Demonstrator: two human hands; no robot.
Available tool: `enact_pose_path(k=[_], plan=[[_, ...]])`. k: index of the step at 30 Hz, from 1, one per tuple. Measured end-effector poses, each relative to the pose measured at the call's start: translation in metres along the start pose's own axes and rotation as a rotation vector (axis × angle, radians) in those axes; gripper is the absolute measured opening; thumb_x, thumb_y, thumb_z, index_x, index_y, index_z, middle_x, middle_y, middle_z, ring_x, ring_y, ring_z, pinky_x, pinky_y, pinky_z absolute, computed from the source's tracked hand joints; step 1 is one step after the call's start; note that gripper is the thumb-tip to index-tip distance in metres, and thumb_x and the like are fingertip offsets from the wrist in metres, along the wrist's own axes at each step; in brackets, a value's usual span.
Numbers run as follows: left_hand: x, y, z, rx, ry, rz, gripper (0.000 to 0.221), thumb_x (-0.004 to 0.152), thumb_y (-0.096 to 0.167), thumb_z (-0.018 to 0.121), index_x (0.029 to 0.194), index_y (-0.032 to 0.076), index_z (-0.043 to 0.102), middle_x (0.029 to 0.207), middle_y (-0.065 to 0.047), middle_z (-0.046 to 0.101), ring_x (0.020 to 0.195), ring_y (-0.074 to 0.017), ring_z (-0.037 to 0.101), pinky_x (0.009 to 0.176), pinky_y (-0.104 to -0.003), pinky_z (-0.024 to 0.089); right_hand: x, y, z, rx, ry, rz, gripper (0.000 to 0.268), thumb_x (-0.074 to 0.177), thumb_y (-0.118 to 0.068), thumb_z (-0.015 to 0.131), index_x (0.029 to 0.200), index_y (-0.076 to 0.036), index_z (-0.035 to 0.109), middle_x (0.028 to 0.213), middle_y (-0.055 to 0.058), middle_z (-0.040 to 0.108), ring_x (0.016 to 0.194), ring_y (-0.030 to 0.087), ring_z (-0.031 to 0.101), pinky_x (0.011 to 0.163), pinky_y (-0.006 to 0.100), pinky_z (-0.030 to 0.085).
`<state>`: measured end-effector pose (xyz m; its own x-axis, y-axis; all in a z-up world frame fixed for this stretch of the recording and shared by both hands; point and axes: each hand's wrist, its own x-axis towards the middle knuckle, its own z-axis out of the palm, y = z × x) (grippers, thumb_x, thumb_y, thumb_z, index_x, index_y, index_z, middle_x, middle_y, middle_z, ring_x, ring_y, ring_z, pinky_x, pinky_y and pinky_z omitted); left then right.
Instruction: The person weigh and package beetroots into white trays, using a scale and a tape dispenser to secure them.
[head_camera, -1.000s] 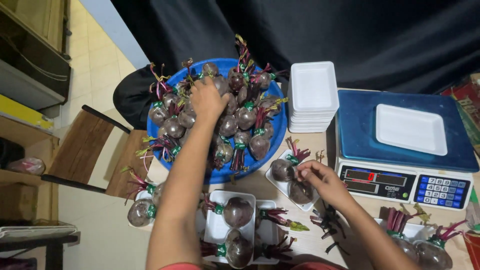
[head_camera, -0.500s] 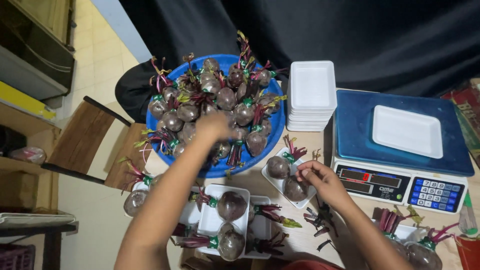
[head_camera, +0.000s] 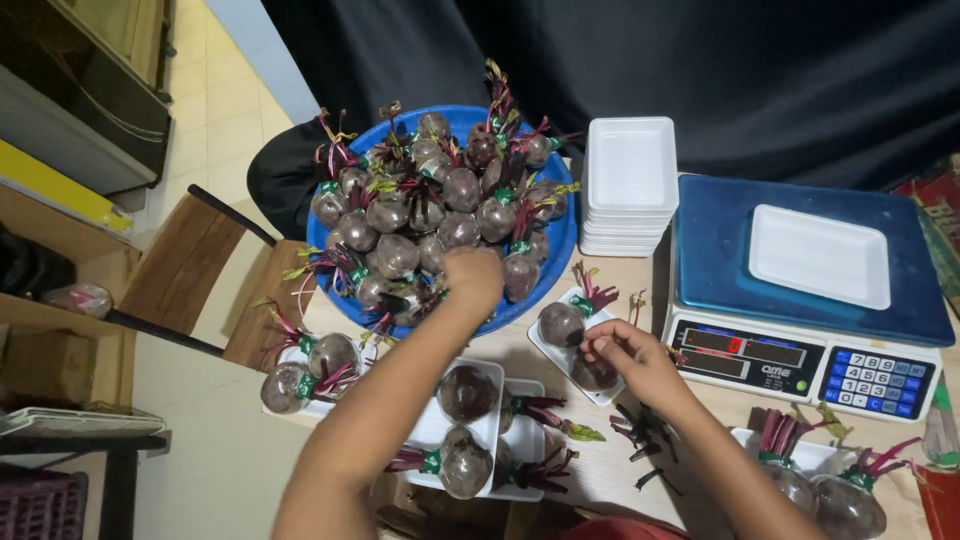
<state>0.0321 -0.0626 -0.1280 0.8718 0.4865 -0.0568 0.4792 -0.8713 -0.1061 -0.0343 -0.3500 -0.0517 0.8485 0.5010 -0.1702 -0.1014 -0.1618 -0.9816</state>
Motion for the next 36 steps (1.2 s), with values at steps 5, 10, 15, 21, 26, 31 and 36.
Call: enact_pose_path(k=[5, 10, 15, 21, 26, 31, 36], plan=[[0.005, 0.003, -0.021, 0.143, -0.228, 0.004, 0.035, 0.101, 0.006, 0.044, 0.129, 0.002, 0.064, 0.131, -0.021, 0.060, 0.113, -0.0340, 0.055, 0.083, -0.049, 0.033, -0.011, 0.009, -0.017, 0.028, 0.050, -0.007, 0.021, 0.097, -0.006, 0.063, 0.113, -0.001, 0.076, 0.084, 0.017, 0.077, 0.082, 0.022, 0.071, 0.077, 0.036, 0.062], [0.016, 0.007, 0.012, 0.132, -0.223, -0.080, 0.036, 0.106, 0.012, 0.041, 0.132, 0.004, 0.064, 0.130, -0.018, 0.059, 0.116, -0.0327, 0.053, 0.085, -0.048, 0.032, -0.028, 0.021, -0.046, 0.091, 0.178, 0.024, 0.021, 0.097, -0.006, 0.065, 0.113, -0.001, 0.076, 0.089, 0.016, 0.077, 0.086, 0.023, 0.071, 0.078, 0.037, 0.061], [0.016, 0.002, -0.001, 0.219, -0.161, -0.015, 0.034, 0.103, 0.009, 0.041, 0.121, 0.003, 0.069, 0.117, -0.018, 0.067, 0.108, -0.0324, 0.060, 0.085, -0.051, 0.030, -0.033, 0.026, -0.055, 0.102, 0.173, 0.030, 0.022, 0.098, -0.004, 0.062, 0.115, 0.003, 0.074, 0.087, 0.019, 0.076, 0.083, 0.024, 0.073, 0.077, 0.037, 0.064], [0.061, -0.011, -0.022, 0.339, -0.058, 0.129, 0.035, 0.107, 0.015, 0.040, 0.118, 0.007, 0.073, 0.111, -0.013, 0.073, 0.106, -0.0297, 0.062, 0.087, -0.050, 0.030, -0.029, 0.018, -0.051, 0.087, 0.139, 0.016, 0.022, 0.097, -0.006, 0.064, 0.115, 0.000, 0.075, 0.090, 0.016, 0.078, 0.087, 0.022, 0.074, 0.077, 0.036, 0.063], [0.068, -0.045, -0.087, 0.358, 0.017, 0.304, 0.042, 0.105, 0.022, 0.037, 0.104, 0.011, 0.078, 0.103, -0.007, 0.078, 0.106, -0.0283, 0.065, 0.090, -0.051, 0.028, -0.026, 0.016, -0.054, 0.064, 0.113, -0.006, 0.021, 0.097, -0.007, 0.064, 0.114, -0.001, 0.076, 0.089, 0.016, 0.078, 0.087, 0.023, 0.075, 0.077, 0.037, 0.064], [-0.014, -0.033, -0.198, 0.372, 0.217, 0.611, 0.022, 0.090, 0.011, 0.059, 0.090, 0.018, 0.080, 0.091, -0.003, 0.075, 0.101, -0.0254, 0.063, 0.088, -0.050, 0.033, -0.015, 0.016, -0.049, 0.101, 0.116, -0.037, 0.022, 0.097, -0.008, 0.064, 0.115, -0.002, 0.075, 0.089, 0.013, 0.077, 0.086, 0.020, 0.072, 0.076, 0.035, 0.063], [-0.066, 0.009, -0.224, 0.119, 0.658, 1.206, 0.008, 0.082, 0.023, 0.070, 0.081, 0.028, 0.076, 0.085, 0.003, 0.059, 0.094, -0.0202, 0.053, 0.096, -0.050, 0.037, 0.003, 0.012, -0.036, 0.315, 0.023, -0.113, 0.076, 0.087, -0.027, 0.074, 0.154, -0.010, 0.044, 0.145, 0.030, 0.054, 0.123, 0.034, 0.061, 0.099, 0.052, 0.053]])
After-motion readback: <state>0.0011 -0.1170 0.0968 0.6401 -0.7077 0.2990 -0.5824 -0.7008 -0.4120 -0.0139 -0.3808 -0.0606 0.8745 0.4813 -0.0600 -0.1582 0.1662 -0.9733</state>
